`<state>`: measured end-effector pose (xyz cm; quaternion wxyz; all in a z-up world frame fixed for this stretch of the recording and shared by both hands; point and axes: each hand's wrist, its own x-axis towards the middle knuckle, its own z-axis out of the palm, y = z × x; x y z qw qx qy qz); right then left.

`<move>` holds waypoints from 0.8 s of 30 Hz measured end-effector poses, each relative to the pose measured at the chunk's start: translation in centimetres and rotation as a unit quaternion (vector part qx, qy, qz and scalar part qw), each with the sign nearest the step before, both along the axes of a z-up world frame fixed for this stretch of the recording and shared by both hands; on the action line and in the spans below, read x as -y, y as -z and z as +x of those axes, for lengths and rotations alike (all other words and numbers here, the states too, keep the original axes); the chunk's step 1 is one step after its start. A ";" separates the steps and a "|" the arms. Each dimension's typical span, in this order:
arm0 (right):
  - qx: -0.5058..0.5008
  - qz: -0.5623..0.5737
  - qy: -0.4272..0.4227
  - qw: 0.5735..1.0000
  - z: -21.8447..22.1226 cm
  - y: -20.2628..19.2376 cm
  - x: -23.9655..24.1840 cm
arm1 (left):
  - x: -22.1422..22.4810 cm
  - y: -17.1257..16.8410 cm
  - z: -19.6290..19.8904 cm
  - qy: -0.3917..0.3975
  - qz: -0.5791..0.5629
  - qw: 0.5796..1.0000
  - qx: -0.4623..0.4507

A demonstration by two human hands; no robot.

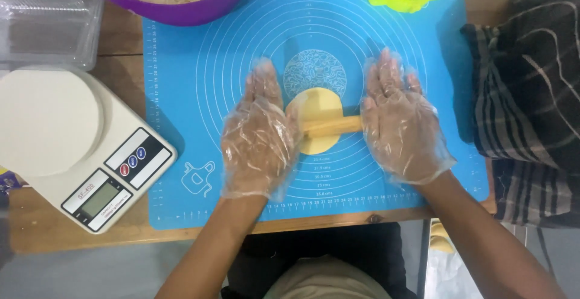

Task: Flattening a small piece of dough using a wooden rolling pin on a silicone mat

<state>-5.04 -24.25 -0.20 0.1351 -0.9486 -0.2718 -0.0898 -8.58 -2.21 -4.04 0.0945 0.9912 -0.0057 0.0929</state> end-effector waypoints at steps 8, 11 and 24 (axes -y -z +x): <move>0.001 -0.089 -0.012 0.996 -1.6 1.5 1.5 | 0.9 -2.8 -2.1 -0.008 -0.046 0.987 -0.157; -0.020 -0.106 -0.002 0.994 -2.4 1.3 1.6 | 1.1 -2.0 -3.1 -0.008 -0.036 0.994 -0.106; -0.073 -0.130 0.012 0.989 -4.4 0.6 2.1 | 1.8 -1.6 -6.1 0.015 0.010 0.998 0.064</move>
